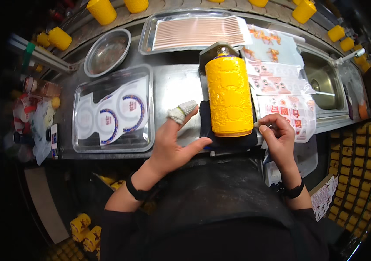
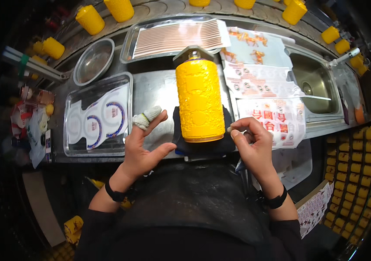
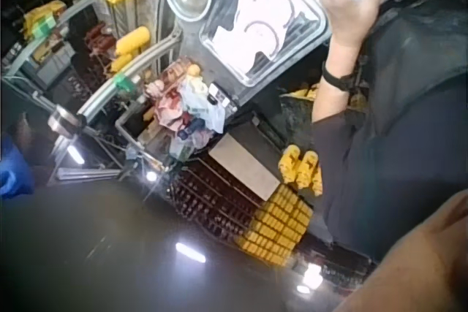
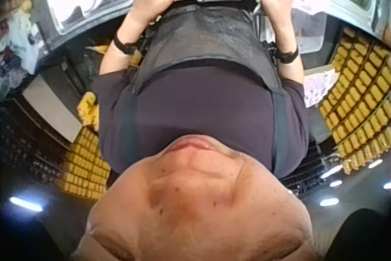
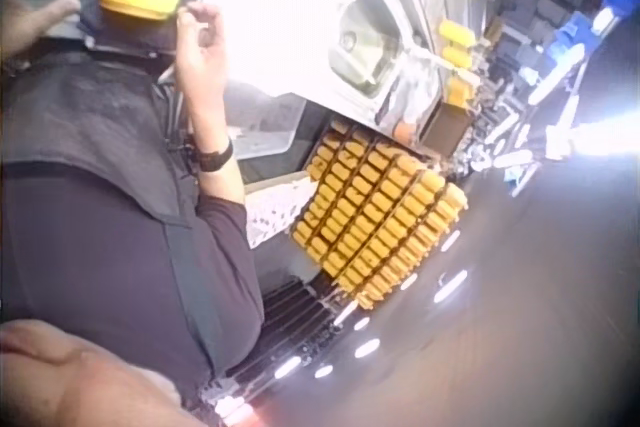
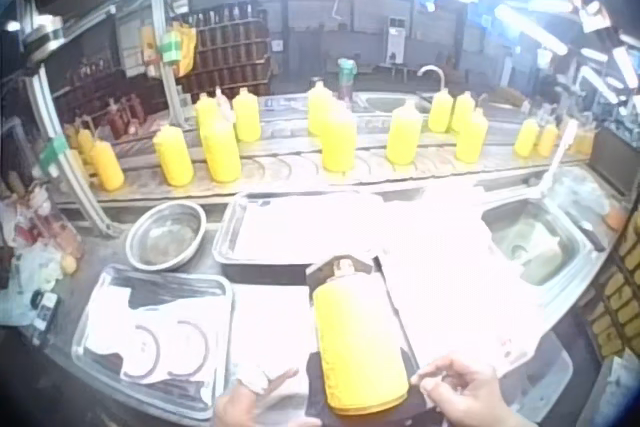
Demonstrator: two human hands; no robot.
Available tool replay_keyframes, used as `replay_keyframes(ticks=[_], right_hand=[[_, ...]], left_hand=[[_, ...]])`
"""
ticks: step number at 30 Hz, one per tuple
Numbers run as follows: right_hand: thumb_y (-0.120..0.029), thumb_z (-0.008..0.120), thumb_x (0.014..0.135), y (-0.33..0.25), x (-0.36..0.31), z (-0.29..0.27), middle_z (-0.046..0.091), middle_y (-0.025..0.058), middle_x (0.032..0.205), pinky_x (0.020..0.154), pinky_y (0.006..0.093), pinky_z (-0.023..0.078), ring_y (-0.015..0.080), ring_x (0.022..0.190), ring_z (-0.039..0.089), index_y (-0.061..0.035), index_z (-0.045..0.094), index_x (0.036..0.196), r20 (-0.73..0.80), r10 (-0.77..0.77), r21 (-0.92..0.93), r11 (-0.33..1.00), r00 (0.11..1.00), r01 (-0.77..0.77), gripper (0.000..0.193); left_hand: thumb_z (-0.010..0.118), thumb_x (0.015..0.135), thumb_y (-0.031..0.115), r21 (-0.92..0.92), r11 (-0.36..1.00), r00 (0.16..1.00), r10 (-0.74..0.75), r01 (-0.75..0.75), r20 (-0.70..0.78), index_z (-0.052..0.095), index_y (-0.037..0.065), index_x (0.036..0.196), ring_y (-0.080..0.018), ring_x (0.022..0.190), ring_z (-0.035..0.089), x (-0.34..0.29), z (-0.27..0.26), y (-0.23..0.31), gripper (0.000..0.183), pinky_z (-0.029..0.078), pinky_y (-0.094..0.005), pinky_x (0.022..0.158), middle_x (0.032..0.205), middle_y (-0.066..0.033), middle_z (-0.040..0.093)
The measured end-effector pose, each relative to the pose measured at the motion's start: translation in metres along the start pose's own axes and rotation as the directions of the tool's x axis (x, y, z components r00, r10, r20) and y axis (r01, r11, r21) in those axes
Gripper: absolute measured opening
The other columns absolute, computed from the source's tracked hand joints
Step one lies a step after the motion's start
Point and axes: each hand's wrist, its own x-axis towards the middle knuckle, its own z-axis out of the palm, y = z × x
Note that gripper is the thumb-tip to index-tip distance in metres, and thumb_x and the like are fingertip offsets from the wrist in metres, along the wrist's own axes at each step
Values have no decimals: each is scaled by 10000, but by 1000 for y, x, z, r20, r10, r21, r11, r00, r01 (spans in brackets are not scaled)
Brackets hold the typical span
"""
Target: Manually applying adhesive labels and decorative stickers to yellow liquor bottles in a factory setting.
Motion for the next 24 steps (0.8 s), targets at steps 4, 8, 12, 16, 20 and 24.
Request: replay_keyframes(ticks=[4,8,12,16,20,24], right_hand=[[-47,663,807,3,13,-27,649,-17,794,466,201,289,-6,522,370,-7,659,916,-6,-10,-181,983,1000,8,117],[-92,643,812,16,32,-76,669,61,746,510,238,372,60,549,465,-9,671,912,-114,-60,-441,898,992,4,133],[-121,647,773,52,52,-145,666,176,833,717,381,492,319,769,636,-3,663,880,-223,-73,-663,742,972,-96,160],[-144,665,762,50,54,-159,664,177,854,738,380,493,323,803,638,-5,670,897,-190,78,-686,702,979,-189,194],[-190,691,752,49,55,-153,647,201,859,759,372,489,321,822,629,-31,710,960,-108,120,-703,693,987,-161,262],[-211,698,762,67,49,-162,623,209,875,769,377,485,324,830,619,-86,741,1023,-15,53,-745,665,998,-47,292]], left_hand=[[716,831,71,-143,968,972,-218,205,-86,461,-48,1298,-224,1065,651,-7,3,-3,545,476,-325,940,1170,-171,658],[614,893,22,-185,946,947,-292,267,-130,444,-42,1313,-192,1017,656,-6,5,-4,458,476,-305,932,1159,-166,656],[582,924,22,-247,919,922,-351,306,-165,437,-37,1335,-194,1020,648,-3,7,-8,441,472,-307,938,1159,-170,651],[582,929,36,-231,913,913,-376,335,-162,447,-36,1330,-205,1022,651,-1,9,-8,429,476,-324,943,1160,-175,651],[581,930,36,-245,902,909,-396,356,-134,456,-39,1322,-211,1025,653,-1,14,-12,418,472,-328,950,1162,-178,650],[573,933,33,-235,901,910,-399,366,-113,481,-41,1302,-219,1028,652,-2,13,-16,387,469,-329,954,1164,-179,649]])
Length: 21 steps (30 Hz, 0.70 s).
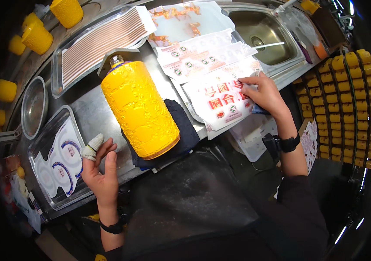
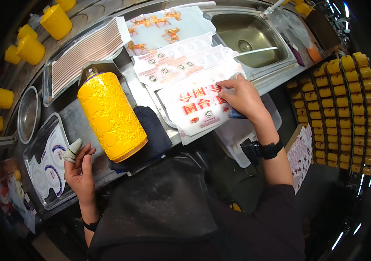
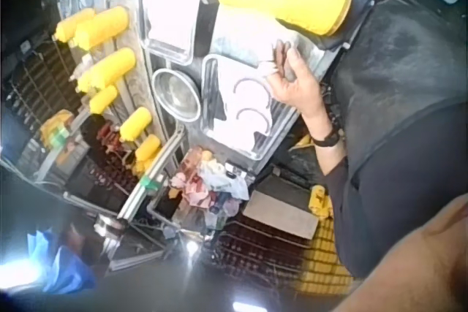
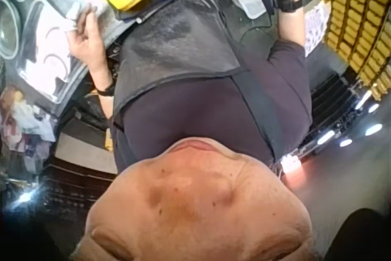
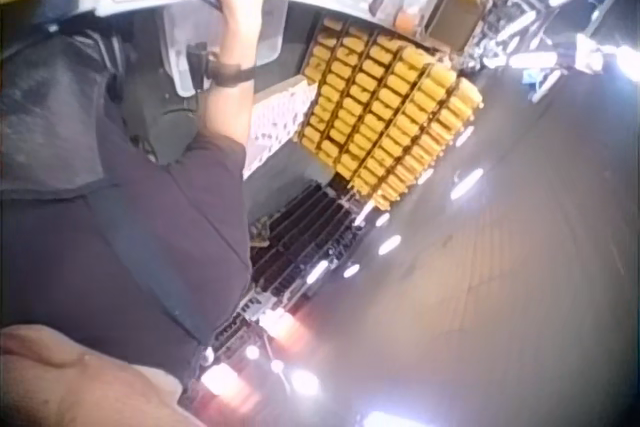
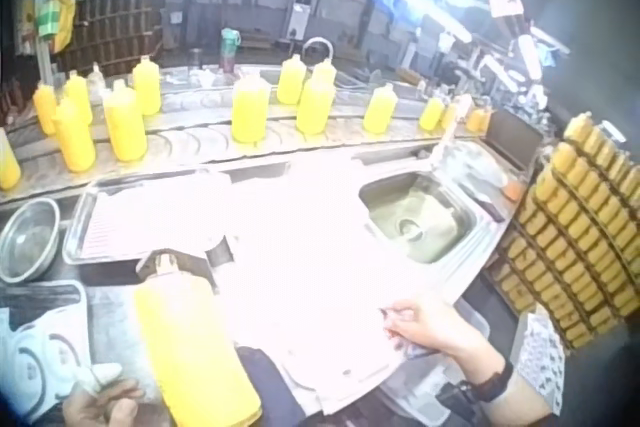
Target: Manually applying adhesive labels and decorative stickers to yellow liquor bottles in a factory setting.
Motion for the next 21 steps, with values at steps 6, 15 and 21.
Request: replay_keyframes(ticks=[6,15,21], right_hand=[[-225,713,772,-21,-4,-2,613,188,877,763,375,484,326,814,620,-83,736,1035,23,136,-27,990,990,-136,300],[-196,701,778,0,-32,6,644,153,837,744,367,485,293,801,624,-41,711,924,-194,124,9,992,973,-124,213],[-191,693,783,-19,-23,11,657,146,800,708,382,480,284,795,625,-2,680,834,-155,189,43,982,970,-184,196]], left_hand=[[569,931,28,-34,999,1000,-5,5,5,494,-34,1294,-219,1034,650,2,-1,-1,376,467,-325,954,1160,-172,651],[578,925,25,-4,1000,1000,0,0,2,506,-31,1283,-219,1022,654,-5,-3,1,369,473,-325,943,1149,-171,656],[596,906,12,-15,1000,1000,12,-12,10,520,-45,1249,-232,1023,655,-4,4,2,356,503,-337,919,1125,-179,656]])
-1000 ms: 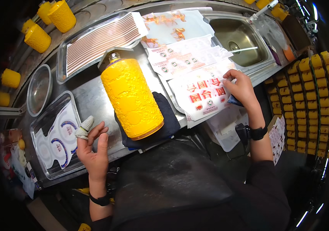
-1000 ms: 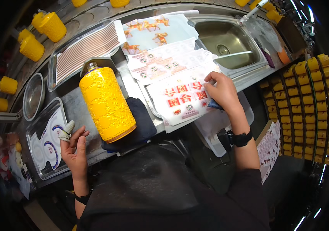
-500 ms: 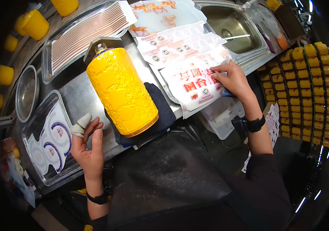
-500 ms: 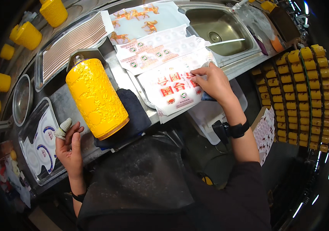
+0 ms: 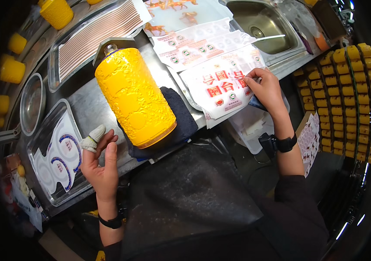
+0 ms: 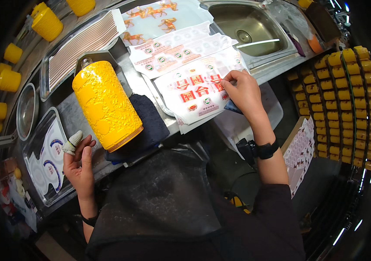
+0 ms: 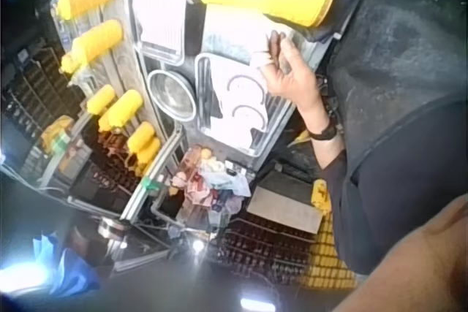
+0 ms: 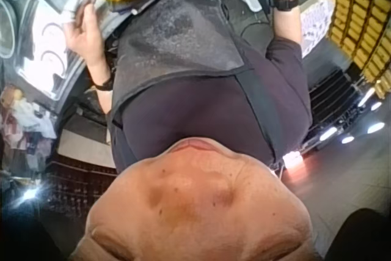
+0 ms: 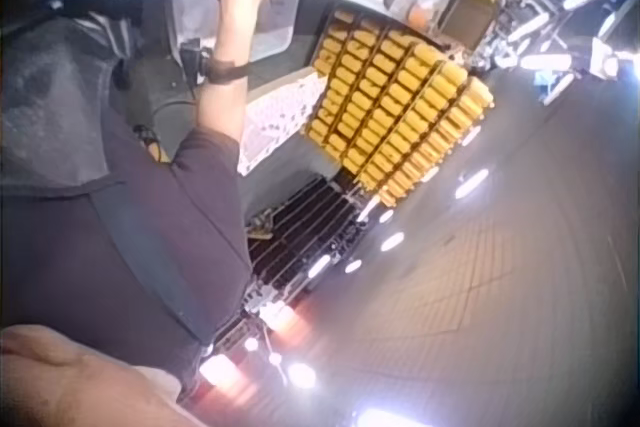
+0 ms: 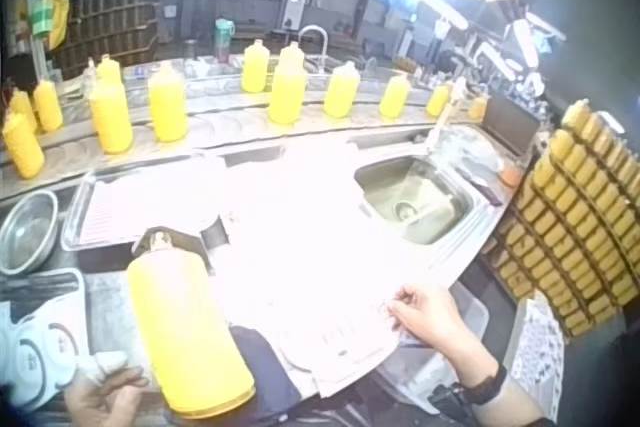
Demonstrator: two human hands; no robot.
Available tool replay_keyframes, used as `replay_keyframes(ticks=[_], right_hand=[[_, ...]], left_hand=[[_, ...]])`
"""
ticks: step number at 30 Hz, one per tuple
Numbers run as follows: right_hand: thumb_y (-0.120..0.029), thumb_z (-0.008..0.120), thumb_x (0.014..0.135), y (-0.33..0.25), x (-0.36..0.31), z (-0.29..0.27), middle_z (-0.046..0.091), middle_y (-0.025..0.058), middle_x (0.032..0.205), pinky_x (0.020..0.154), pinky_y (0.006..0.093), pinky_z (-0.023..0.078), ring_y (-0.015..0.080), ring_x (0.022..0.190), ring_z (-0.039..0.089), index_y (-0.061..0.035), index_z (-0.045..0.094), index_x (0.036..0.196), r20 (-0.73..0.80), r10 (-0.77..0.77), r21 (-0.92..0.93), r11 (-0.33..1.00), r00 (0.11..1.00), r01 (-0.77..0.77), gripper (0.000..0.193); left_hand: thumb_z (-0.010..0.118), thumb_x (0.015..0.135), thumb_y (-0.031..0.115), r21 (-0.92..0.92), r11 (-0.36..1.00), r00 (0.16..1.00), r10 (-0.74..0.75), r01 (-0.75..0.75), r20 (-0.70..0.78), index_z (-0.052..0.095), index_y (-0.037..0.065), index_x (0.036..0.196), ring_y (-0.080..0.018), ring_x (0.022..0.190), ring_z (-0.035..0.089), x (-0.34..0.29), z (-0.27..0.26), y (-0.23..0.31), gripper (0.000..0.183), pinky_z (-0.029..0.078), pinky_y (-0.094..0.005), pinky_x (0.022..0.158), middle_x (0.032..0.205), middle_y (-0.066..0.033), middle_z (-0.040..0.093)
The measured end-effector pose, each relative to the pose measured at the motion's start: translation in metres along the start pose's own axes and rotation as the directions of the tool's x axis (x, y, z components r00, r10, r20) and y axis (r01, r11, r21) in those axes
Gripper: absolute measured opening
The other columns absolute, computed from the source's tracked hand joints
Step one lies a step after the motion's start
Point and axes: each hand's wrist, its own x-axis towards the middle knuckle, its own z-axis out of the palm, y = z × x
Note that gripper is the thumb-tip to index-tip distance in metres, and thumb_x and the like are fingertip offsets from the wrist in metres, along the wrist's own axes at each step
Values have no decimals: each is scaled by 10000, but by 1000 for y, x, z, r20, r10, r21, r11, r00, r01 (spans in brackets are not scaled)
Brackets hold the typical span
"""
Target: Manually applying adhesive labels and decorative stickers to yellow liquor bottles in a factory setting.
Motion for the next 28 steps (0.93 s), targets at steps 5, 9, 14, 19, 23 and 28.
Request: replay_keyframes(ticks=[5,9,14,19,23,28], right_hand=[[-170,667,838,5,-2,7,651,132,781,635,340,475,214,666,604,8,648,839,-76,-1,135,991,997,12,179],[-132,611,909,7,5,7,622,60,760,573,262,456,102,599,562,5,620,933,-39,8,356,934,999,6,139],[-139,590,930,30,51,-18,619,0,841,596,218,450,50,690,549,1,627,1012,-177,1,515,852,984,92,167],[-172,621,903,80,145,-36,650,25,808,615,257,477,95,674,584,-19,661,981,-314,-36,457,870,949,184,176],[-266,703,813,185,214,-20,683,111,769,668,329,504,202,706,654,-22,702,908,-141,2,70,998,990,8,262],[-397,780,769,178,228,-13,706,133,788,712,321,504,231,708,655,-56,734,825,14,267,-394,887,964,-240,348]], left_hand=[[590,912,12,8,1000,1000,2,-2,-6,518,-46,1250,-232,1026,653,1,2,0,350,507,-337,921,1123,-187,656],[583,915,8,2,1000,1000,1,-1,-19,518,-47,1248,-228,1022,653,1,1,1,344,508,-332,918,1117,-185,657],[563,940,32,36,999,1000,-6,6,0,521,-30,1264,-204,996,656,3,7,3,333,484,-317,926,1121,-157,666],[581,920,2,52,999,1000,17,-15,-25,524,-52,1239,-221,1015,655,4,4,1,328,510,-326,912,1110,-173,658],[577,918,-4,25,1000,999,14,-12,-52,531,-54,1230,-216,1012,656,4,5,-1,319,515,-322,907,1105,-169,658],[576,915,-6,54,998,996,-30,35,-86,529,-50,1236,-217,1029,652,-1,-3,-7,327,515,-323,911,1116,-178,654]])
